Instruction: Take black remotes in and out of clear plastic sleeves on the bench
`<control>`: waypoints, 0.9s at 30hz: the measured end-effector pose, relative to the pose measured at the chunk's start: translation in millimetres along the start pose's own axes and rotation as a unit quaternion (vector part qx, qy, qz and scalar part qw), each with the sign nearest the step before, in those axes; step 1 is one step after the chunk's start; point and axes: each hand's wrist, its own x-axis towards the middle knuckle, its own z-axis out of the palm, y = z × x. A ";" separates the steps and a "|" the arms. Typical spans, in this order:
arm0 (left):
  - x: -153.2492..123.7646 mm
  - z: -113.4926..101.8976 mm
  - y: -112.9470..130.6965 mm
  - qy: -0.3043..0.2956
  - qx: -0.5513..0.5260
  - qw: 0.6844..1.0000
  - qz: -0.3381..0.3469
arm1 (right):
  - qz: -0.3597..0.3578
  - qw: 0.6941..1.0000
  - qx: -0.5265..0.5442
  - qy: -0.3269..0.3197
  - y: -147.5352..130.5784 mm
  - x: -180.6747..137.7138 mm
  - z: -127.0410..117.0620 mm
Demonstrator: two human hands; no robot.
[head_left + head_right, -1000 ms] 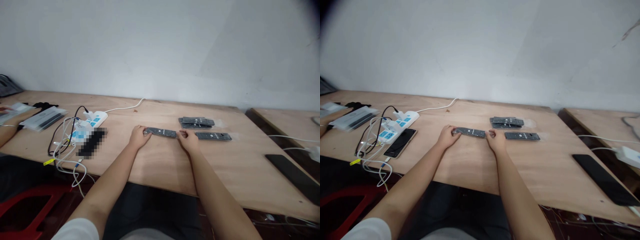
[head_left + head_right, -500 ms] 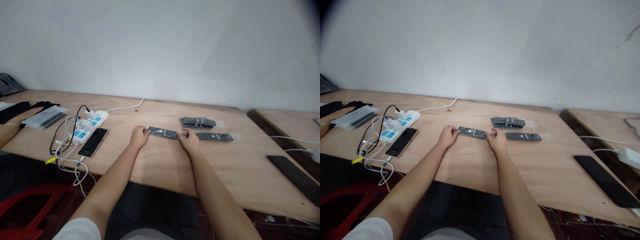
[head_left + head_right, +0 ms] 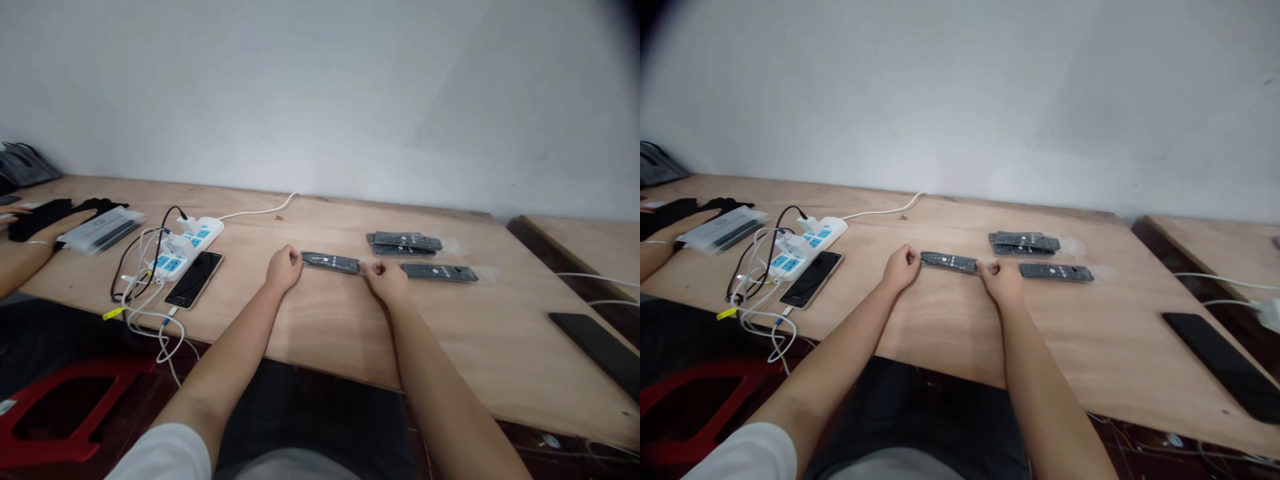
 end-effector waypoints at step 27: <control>-2.0 0.8 -2.8 -0.018 -0.074 0.997 -0.024 | -0.063 0.992 0.108 -0.029 1.4 4.3 6.2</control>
